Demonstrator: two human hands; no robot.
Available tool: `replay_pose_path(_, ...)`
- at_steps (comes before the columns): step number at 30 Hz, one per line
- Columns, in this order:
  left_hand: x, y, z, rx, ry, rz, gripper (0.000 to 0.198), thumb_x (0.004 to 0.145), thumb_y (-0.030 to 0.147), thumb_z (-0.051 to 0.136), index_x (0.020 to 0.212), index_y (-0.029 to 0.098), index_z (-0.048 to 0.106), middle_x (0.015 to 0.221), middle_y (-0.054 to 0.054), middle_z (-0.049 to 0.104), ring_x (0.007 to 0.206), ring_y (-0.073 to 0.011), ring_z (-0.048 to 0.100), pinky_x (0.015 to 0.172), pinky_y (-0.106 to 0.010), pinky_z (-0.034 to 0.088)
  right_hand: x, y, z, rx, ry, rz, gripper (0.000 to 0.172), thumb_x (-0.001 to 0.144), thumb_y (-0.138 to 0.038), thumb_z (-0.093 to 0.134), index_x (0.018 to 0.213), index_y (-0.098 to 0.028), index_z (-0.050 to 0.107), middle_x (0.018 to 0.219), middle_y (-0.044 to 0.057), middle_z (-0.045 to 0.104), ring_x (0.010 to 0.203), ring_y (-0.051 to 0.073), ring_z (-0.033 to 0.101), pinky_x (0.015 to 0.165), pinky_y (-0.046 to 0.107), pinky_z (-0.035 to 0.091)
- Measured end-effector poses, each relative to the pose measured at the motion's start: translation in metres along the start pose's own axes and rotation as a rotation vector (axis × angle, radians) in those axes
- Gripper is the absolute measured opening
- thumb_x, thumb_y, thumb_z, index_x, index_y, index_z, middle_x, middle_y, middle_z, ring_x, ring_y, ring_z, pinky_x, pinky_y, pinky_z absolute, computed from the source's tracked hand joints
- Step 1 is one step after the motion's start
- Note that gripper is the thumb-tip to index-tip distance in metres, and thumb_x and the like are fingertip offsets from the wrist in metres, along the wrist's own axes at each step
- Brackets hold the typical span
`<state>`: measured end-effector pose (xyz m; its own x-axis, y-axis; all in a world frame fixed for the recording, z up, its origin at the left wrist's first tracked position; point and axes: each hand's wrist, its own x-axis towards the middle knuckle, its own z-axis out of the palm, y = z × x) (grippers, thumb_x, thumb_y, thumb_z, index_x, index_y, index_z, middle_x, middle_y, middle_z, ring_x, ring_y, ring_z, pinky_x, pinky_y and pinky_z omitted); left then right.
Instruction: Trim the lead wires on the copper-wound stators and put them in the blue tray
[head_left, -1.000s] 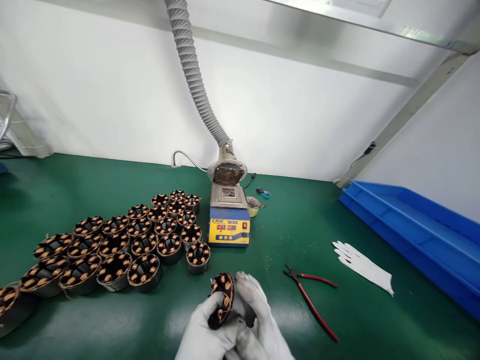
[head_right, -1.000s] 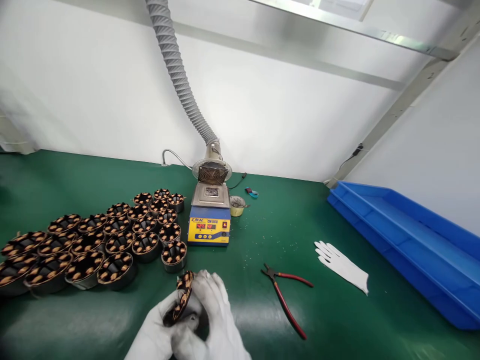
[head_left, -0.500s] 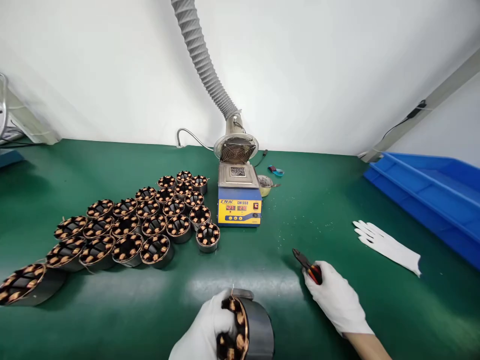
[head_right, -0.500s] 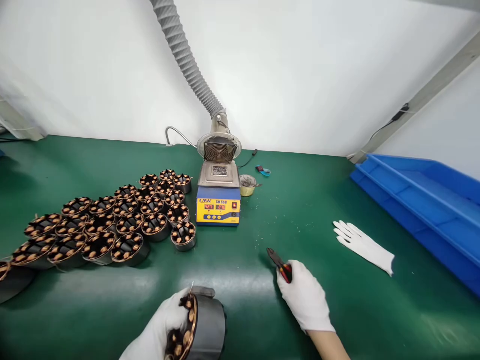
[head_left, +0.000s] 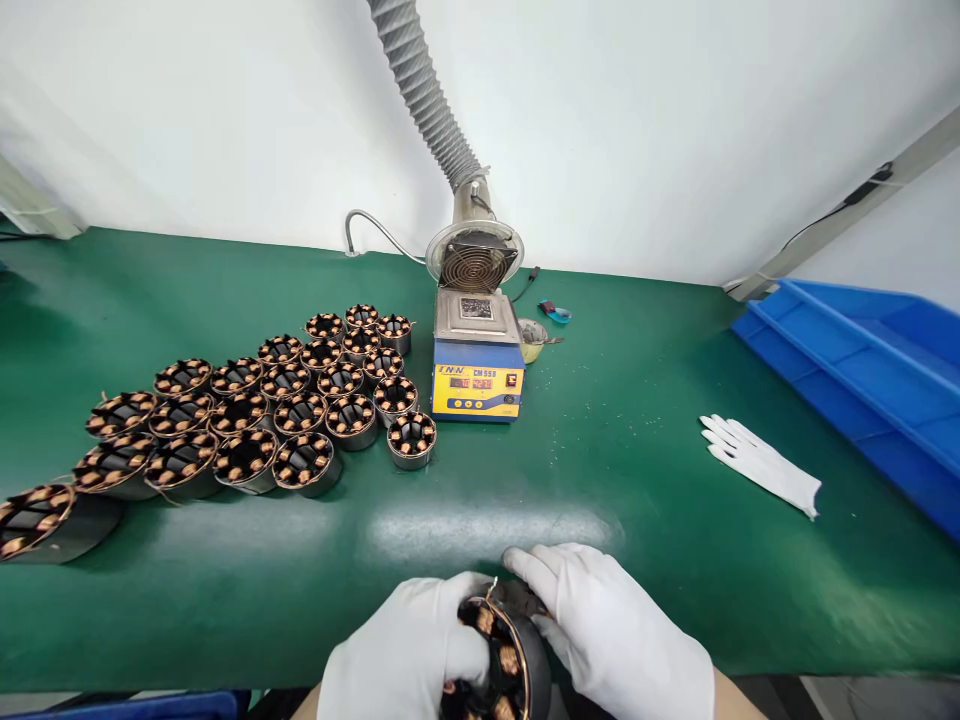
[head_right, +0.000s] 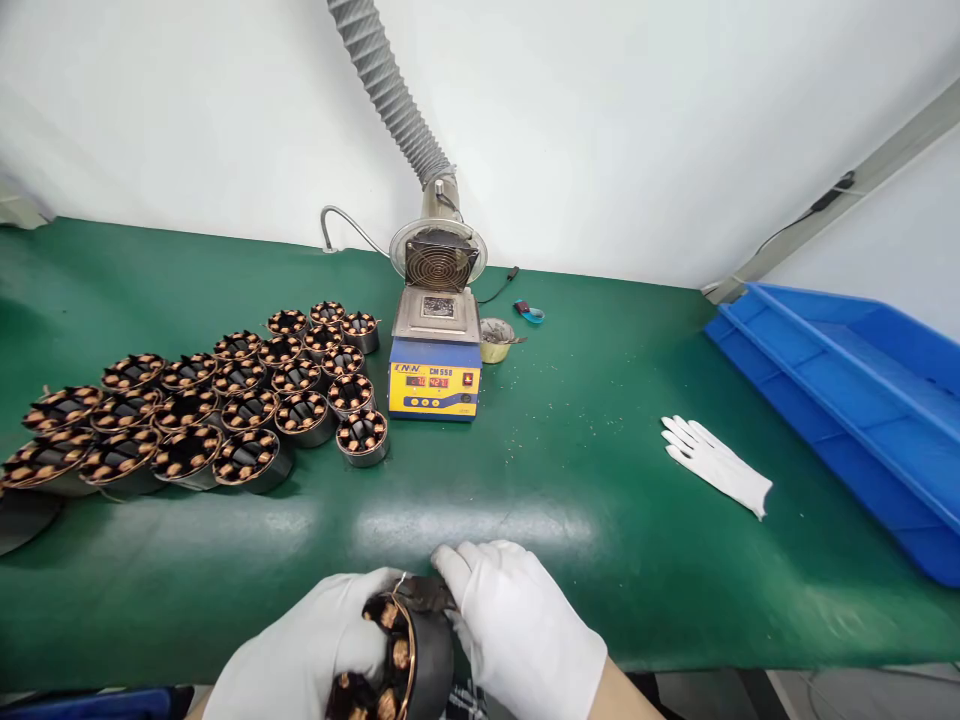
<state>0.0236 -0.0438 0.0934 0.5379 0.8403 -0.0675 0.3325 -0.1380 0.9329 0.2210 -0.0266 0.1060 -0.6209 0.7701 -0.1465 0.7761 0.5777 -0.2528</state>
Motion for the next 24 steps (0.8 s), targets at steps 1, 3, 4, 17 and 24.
replay_pose_path(1,-0.001,-0.003,0.001,0.074,-0.041,0.038,0.015,0.067,0.035,0.073,0.057,0.027,0.067,0.080,0.002,0.066,0.070,-0.0168,0.058,0.072,-0.023,0.045,0.000,-0.001,0.000,-0.018,-0.005,0.001,0.033,0.071,-0.007,0.049,0.101,-0.017,0.059,0.084,0.004,0.067,0.071,0.022,0.060,0.066,0.032,0.043)
replay_pose_path(3,-0.003,-0.009,0.002,0.213,-0.088,0.124,0.014,0.072,0.038,0.070,0.063,0.027,0.067,0.086,0.002,0.066,0.074,-0.0165,0.058,0.072,-0.023,0.044,-0.001,-0.003,0.000,-0.059,-0.022,-0.002,0.029,0.072,-0.008,0.049,0.098,-0.016,0.060,0.080,0.004,0.068,0.066,0.021,0.060,0.062,0.031,0.042)
replay_pose_path(4,-0.005,-0.012,0.003,0.270,-0.080,0.162,0.014,0.072,0.040,0.070,0.066,0.027,0.067,0.087,0.002,0.065,0.075,-0.0164,0.057,0.071,-0.024,0.044,-0.001,-0.005,0.001,-0.090,-0.023,0.008,0.029,0.071,-0.008,0.049,0.097,-0.016,0.060,0.079,0.004,0.068,0.064,0.021,0.060,0.060,0.031,0.041)
replay_pose_path(17,-0.009,-0.025,0.007,0.609,-0.254,0.160,0.023,0.069,0.051,0.070,0.078,0.029,0.066,0.093,0.005,0.062,0.068,-0.0144,0.056,0.060,-0.026,0.044,-0.006,-0.013,0.004,-0.516,0.228,-0.060,0.044,0.053,-0.006,0.047,0.094,-0.013,0.058,0.061,0.004,0.062,0.047,0.019,0.054,0.049,0.030,0.035)
replay_pose_path(24,-0.007,-0.014,0.000,0.725,-0.298,0.089,0.017,0.073,0.042,0.065,0.074,0.025,0.065,0.084,0.000,0.061,0.069,-0.0165,0.058,0.060,-0.027,0.045,-0.005,-0.025,-0.002,-0.567,0.155,0.047,0.031,0.056,-0.001,0.049,0.083,-0.014,0.059,0.061,0.006,0.063,0.049,0.021,0.058,0.051,0.031,0.039)
